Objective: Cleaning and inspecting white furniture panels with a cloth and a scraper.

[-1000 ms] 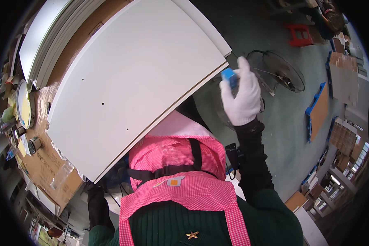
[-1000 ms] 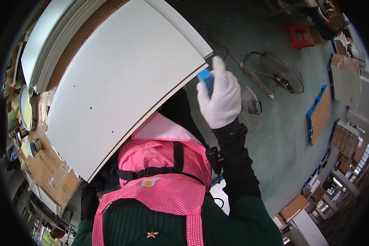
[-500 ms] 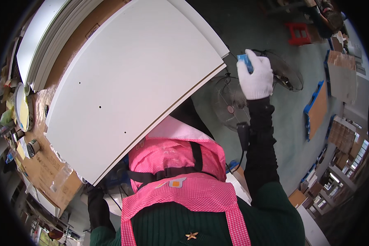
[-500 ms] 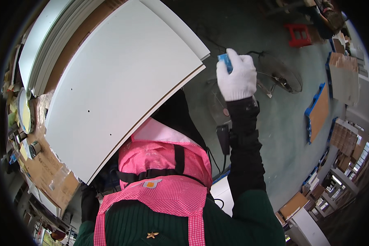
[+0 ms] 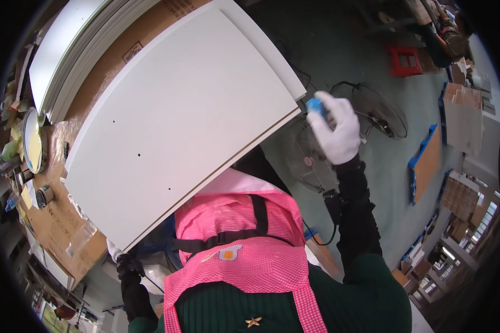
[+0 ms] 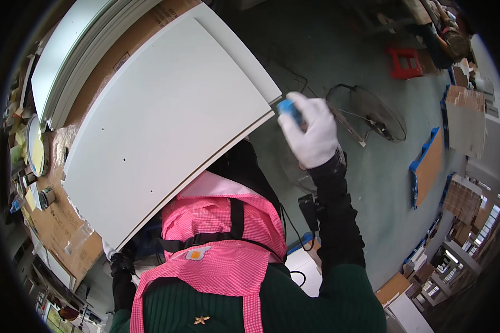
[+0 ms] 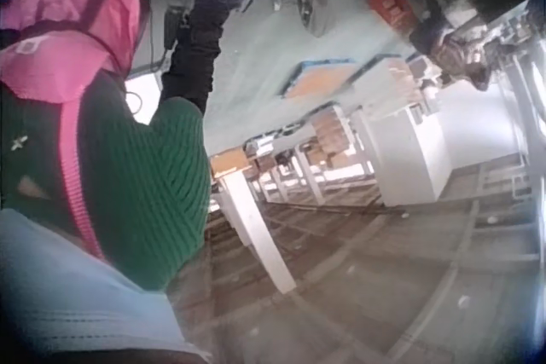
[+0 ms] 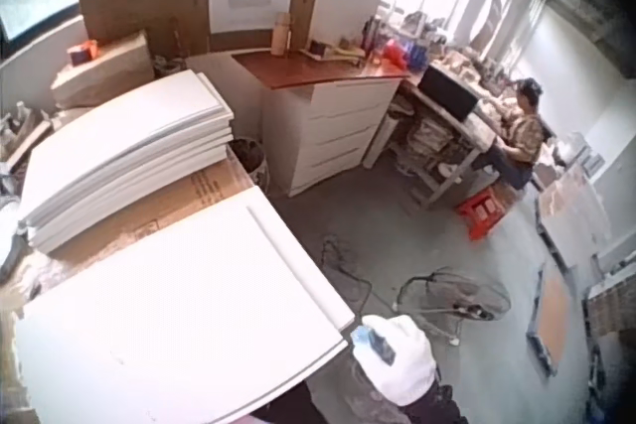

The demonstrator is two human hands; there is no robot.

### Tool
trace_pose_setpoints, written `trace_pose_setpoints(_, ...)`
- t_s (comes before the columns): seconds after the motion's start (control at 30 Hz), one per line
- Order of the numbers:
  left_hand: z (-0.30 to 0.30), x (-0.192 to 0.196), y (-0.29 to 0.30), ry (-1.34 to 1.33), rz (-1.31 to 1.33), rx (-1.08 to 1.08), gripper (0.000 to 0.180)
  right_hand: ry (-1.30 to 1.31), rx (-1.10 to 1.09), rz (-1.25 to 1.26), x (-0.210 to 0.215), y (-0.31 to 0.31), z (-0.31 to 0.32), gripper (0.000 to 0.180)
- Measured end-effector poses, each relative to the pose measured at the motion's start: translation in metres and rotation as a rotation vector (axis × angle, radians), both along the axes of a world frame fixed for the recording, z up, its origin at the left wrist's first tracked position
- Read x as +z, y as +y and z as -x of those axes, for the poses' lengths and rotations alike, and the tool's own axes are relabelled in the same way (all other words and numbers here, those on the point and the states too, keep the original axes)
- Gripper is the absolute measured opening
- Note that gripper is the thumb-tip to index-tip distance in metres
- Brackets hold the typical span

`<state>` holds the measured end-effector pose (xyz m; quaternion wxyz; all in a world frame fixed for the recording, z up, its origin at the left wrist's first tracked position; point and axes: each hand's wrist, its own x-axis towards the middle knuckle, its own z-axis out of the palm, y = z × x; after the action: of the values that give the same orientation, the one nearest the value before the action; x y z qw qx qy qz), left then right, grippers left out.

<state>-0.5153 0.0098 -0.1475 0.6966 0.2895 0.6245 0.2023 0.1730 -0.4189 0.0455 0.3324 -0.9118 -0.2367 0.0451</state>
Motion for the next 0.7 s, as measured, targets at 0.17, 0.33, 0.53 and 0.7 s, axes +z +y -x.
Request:
trace_pose_setpoints(0.17,-0.016,0.022,-0.074,0.83,0.07,-0.295,0.036,-0.149,0.061,0.081,-0.029,-0.009,-0.03,0.037)
trace_pose_setpoints(0.33,-0.089,0.033,-0.145,0.748,0.258,-0.569,0.029,0.063,-0.16,-0.182,-0.01,0.011,-0.099,0.036)
trace_pose_setpoints(0.53,-0.187,0.04,-0.213,0.645,0.014,-0.819,0.034,0.548,0.206,-0.67,-0.022,0.129,-0.138,0.036)
trace_pose_setpoints(0.7,-0.203,0.032,-0.267,0.658,-0.143,-0.947,0.042,0.259,0.345,-0.383,-0.049,0.216,-0.17,0.036)
